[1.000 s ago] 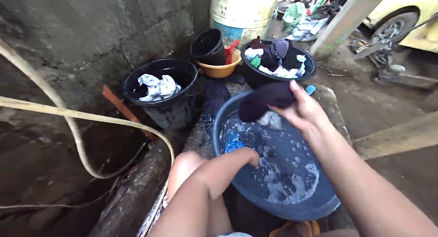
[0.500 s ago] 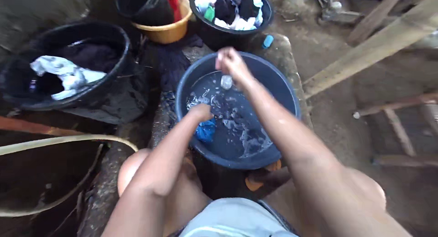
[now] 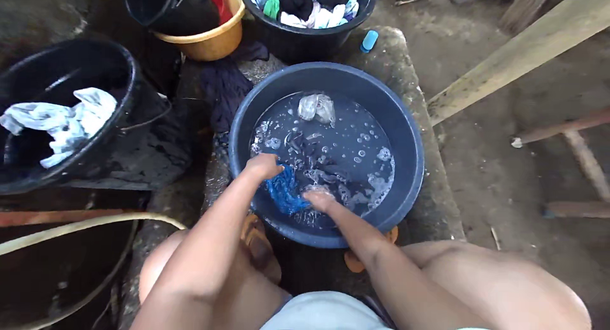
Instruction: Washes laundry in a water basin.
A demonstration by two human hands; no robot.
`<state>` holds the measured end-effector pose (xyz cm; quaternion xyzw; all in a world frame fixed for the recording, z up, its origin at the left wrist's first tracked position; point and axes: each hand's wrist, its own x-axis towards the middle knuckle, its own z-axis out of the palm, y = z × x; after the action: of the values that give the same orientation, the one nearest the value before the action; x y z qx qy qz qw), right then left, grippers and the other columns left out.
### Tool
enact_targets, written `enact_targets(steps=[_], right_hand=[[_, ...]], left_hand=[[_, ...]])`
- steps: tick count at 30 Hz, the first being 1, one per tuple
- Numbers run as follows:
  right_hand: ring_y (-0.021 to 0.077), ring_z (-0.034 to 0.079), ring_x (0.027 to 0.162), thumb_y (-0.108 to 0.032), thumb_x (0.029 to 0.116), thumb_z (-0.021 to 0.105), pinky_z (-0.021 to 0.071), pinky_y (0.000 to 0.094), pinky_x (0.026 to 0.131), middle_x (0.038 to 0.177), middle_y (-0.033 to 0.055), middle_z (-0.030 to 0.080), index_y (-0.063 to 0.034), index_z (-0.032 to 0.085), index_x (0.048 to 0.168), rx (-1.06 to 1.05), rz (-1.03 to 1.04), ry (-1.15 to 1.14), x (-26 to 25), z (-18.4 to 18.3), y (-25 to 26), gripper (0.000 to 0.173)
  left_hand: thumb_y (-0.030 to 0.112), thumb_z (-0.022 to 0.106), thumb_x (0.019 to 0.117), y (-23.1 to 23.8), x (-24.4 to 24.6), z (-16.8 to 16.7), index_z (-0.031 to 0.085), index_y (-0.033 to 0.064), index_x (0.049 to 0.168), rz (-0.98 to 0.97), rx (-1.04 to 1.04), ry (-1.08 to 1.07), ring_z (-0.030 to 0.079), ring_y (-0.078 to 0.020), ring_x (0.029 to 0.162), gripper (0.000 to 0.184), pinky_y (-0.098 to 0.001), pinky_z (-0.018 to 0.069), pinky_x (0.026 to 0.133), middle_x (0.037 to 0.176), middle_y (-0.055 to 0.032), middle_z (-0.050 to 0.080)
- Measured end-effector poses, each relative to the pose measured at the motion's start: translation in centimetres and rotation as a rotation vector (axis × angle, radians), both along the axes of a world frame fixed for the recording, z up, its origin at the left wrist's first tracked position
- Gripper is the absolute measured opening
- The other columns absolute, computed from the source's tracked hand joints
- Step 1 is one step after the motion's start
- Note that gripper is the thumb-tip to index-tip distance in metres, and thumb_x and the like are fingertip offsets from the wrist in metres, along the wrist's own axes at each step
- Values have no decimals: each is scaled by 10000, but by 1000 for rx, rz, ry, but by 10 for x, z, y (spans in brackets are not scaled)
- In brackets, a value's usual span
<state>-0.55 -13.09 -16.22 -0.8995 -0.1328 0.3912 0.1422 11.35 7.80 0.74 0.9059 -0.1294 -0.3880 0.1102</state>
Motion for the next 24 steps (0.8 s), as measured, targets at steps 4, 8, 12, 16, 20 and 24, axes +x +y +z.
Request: enact_targets(steps=[4,8,12,16,20,24], right_hand=[[491,411,1428,-172,1005,593,298,697,1155,1511,304,472,37,506,1467,-281,-361,154,-27,-5,-21,515],[462,432,1430,-268,1020,598,328,668,1152,1490,316,490,110,573,1360,-280,-240,446,-30,21,-9,509],[475,550,1269,-235,1002,671,404,660,1066,1341,352,569,123,569,1330,115,-352,365,13,66,-22,496],[278,590,959,-172,1050,580,487,472,887,1099,239,617,97,606,1181,475,-456,133,55,177,-40,301],[123,531,706,-118,1002,611,471,340,698,764,60,551,29,608,885,804,-543,-206,53,242,-74,188],[76,568,772,-119,1027,557,509,296,748,833,17,564,-32,554,906,1043,-860,-448,59,242,-118,149]], left_hand=[[399,568,1052,-8,1,-4,556,86,1453,-48,-9,27,559,-441,1309,509,-680,411,1069,1384,-248,603],[330,601,1045,-19,-2,-9,514,44,1481,-167,-13,92,518,-433,1360,529,-640,372,1130,1427,-263,567],[255,681,1000,-23,-9,-23,501,11,1482,-272,-2,153,504,-456,1363,569,-642,359,1139,1434,-291,548],[290,760,943,-29,-28,-41,377,51,1575,-265,27,223,429,-487,1420,777,-686,319,1150,1523,-296,460],[299,586,1056,-54,-33,-35,318,40,1585,72,-314,313,453,-391,1422,647,-566,368,1165,1548,-257,441],[205,420,1120,-101,-1,-39,500,-31,1357,382,-643,224,598,-307,1106,344,-476,508,944,1262,-241,583]])
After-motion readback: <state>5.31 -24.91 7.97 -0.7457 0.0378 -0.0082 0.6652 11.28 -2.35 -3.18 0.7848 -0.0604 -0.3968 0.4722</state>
